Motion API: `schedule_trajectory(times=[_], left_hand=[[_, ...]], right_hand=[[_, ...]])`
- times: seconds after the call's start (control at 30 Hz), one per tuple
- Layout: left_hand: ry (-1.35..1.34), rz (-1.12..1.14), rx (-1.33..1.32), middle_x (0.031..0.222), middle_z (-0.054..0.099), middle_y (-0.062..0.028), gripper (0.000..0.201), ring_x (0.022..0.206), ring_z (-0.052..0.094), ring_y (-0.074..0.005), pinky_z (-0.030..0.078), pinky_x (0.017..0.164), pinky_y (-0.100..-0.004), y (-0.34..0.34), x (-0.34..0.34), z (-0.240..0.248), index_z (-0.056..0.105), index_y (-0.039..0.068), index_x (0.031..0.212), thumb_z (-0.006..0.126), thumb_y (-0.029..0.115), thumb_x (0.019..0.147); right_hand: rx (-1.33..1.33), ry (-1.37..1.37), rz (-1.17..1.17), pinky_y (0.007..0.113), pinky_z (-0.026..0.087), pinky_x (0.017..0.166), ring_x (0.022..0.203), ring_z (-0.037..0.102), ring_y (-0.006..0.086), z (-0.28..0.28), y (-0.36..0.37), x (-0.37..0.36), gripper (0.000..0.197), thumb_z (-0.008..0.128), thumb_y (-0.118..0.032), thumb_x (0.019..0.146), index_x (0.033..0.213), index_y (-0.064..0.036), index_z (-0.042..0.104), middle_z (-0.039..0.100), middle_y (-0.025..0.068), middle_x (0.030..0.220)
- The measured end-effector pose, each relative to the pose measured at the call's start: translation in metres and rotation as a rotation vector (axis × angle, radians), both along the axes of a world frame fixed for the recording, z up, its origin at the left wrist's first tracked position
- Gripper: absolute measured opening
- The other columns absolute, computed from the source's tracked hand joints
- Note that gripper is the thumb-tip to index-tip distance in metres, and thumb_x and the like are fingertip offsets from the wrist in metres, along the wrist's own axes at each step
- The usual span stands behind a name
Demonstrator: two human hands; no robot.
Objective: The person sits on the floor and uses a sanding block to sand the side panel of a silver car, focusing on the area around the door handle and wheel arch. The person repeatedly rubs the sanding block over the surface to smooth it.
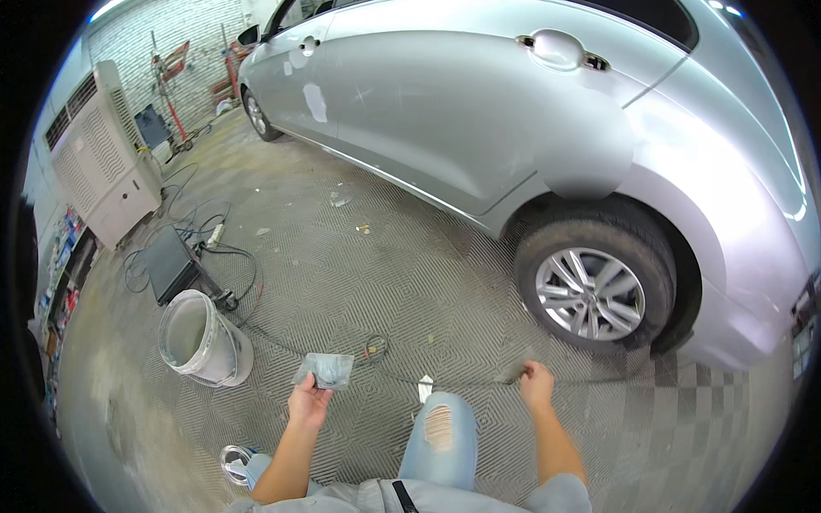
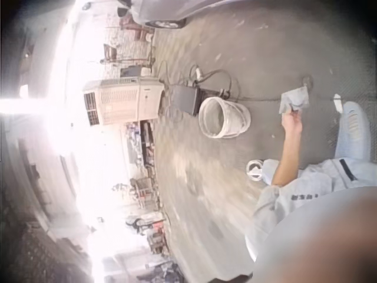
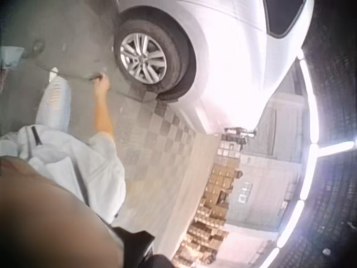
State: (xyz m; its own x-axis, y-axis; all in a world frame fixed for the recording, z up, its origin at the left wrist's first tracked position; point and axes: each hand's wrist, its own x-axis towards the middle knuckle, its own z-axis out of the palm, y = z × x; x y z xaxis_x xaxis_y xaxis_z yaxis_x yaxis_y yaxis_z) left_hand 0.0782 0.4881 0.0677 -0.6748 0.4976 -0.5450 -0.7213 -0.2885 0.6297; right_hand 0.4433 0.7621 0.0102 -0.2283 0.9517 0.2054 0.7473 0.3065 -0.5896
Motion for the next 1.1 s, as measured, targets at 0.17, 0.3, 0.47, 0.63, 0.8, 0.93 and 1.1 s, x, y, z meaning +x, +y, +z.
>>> schedule_trajectory(times=[0.17,0.3,0.47,0.63,0.8,0.93,1.1], left_hand=[[0.028,-0.041,-0.007,0.094,0.061,-0.0052,0.017,0.075,0.061,-0.0187,0.053,0.058,-0.0319,0.063,0.008,0.035,0.049,0.009,0.106,0.050,0.016,0.091],[0.117,-0.127,0.016,0.095,0.061,-0.0063,0.018,0.075,0.062,-0.0183,0.054,0.056,-0.0298,0.101,-0.007,0.062,0.050,0.009,0.108,0.049,0.016,0.091],[0.161,-0.176,0.104,0.093,0.062,-0.0070,0.017,0.075,0.062,-0.0187,0.053,0.057,-0.0293,0.155,-0.024,0.072,0.051,0.009,0.105,0.051,0.018,0.091],[0.129,-0.343,0.165,0.086,0.064,-0.0062,0.012,0.066,0.063,-0.0181,0.053,0.049,-0.0286,0.230,-0.023,0.060,0.055,0.007,0.100,0.051,0.014,0.091],[0.140,-0.483,0.166,0.085,0.063,-0.0059,0.012,0.066,0.062,-0.0154,0.052,0.047,-0.0272,0.310,-0.029,0.038,0.054,0.006,0.098,0.051,0.016,0.091],[0.116,-0.716,0.157,0.084,0.062,-0.0041,0.011,0.064,0.061,-0.0131,0.052,0.048,-0.0263,0.369,-0.017,0.013,0.052,0.007,0.097,0.052,0.016,0.091],[0.105,-0.975,0.196,0.082,0.062,-0.0018,0.013,0.065,0.060,-0.0114,0.052,0.051,-0.0262,0.420,0.003,-0.026,0.054,0.009,0.099,0.054,0.019,0.090]], right_hand=[[-0.003,-0.050,-0.348,0.036,0.047,0.065,0.065,0.060,0.0254,-0.017,0.026,0.033,0.020,0.069,-0.016,0.066,0.075,0.0012,0.064,0.061,0.0140,0.069],[-0.205,0.172,-0.495,0.033,0.043,0.054,0.058,0.054,0.0201,-0.034,0.064,0.038,0.021,0.069,-0.017,0.073,0.068,0.0007,0.059,0.058,0.0088,0.068],[-0.590,0.891,-0.384,0.028,0.039,0.049,0.056,0.051,0.0117,-0.012,0.108,-0.029,0.016,0.060,-0.017,0.085,0.079,-0.0020,0.059,0.058,0.0010,0.070],[-0.620,1.133,-0.149,0.024,0.040,0.060,0.065,0.051,0.0097,0.024,0.107,-0.076,0.015,0.055,-0.016,0.089,0.084,-0.0019,0.059,0.057,-0.0006,0.072],[-0.461,1.115,-0.458,0.030,0.048,0.068,0.074,0.058,0.0152,0.022,0.086,-0.047,0.018,0.055,-0.017,0.088,0.093,-0.0004,0.058,0.061,0.0033,0.083],[-0.314,1.169,-0.568,0.032,0.049,0.070,0.076,0.059,0.0166,0.028,0.053,-0.003,0.023,0.051,-0.021,0.090,0.099,-0.0010,0.057,0.061,0.0041,0.086],[-0.156,1.272,-0.605,0.032,0.046,0.080,0.089,0.058,0.0186,0.030,0.002,0.005,0.025,0.049,-0.017,0.090,0.107,0.0009,0.054,0.059,0.0067,0.100]])
